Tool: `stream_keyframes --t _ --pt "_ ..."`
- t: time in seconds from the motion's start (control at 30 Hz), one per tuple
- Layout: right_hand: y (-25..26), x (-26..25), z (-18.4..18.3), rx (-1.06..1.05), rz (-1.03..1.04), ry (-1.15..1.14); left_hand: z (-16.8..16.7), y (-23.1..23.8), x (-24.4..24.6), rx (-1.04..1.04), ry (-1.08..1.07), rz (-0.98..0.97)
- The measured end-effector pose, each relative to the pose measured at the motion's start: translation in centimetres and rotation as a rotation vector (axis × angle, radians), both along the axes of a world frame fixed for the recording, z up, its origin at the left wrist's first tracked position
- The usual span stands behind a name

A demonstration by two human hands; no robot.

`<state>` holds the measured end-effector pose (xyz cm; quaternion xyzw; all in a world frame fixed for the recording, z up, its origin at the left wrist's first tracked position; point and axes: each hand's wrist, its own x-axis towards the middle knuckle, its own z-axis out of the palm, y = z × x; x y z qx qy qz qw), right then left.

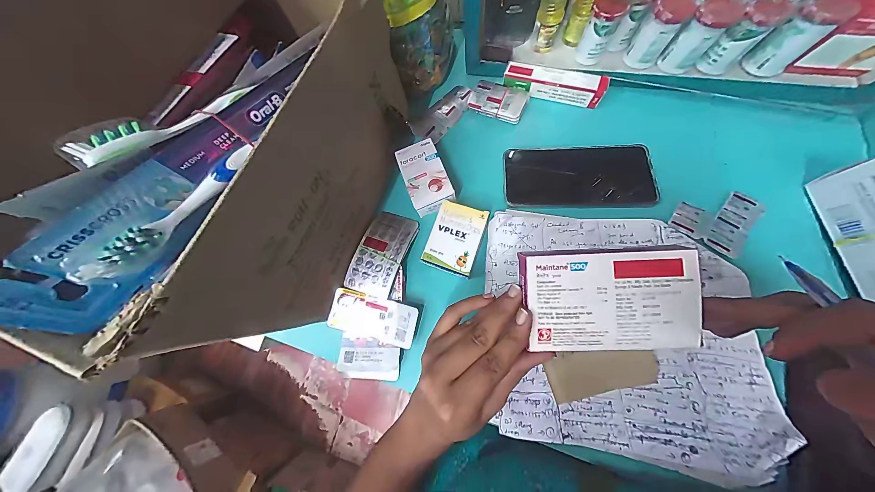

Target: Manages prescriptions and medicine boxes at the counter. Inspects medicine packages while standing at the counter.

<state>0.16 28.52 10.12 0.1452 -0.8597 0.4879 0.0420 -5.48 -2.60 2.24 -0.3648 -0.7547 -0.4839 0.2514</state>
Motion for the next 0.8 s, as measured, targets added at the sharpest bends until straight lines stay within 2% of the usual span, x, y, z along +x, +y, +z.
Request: stream_keyframes --t 0.8 --pt "-0.20 -0.01 -0.07 -0.031 -0.009 -0.006 -0.04 0.04 -0.13 -0.010 0.012 0.007"
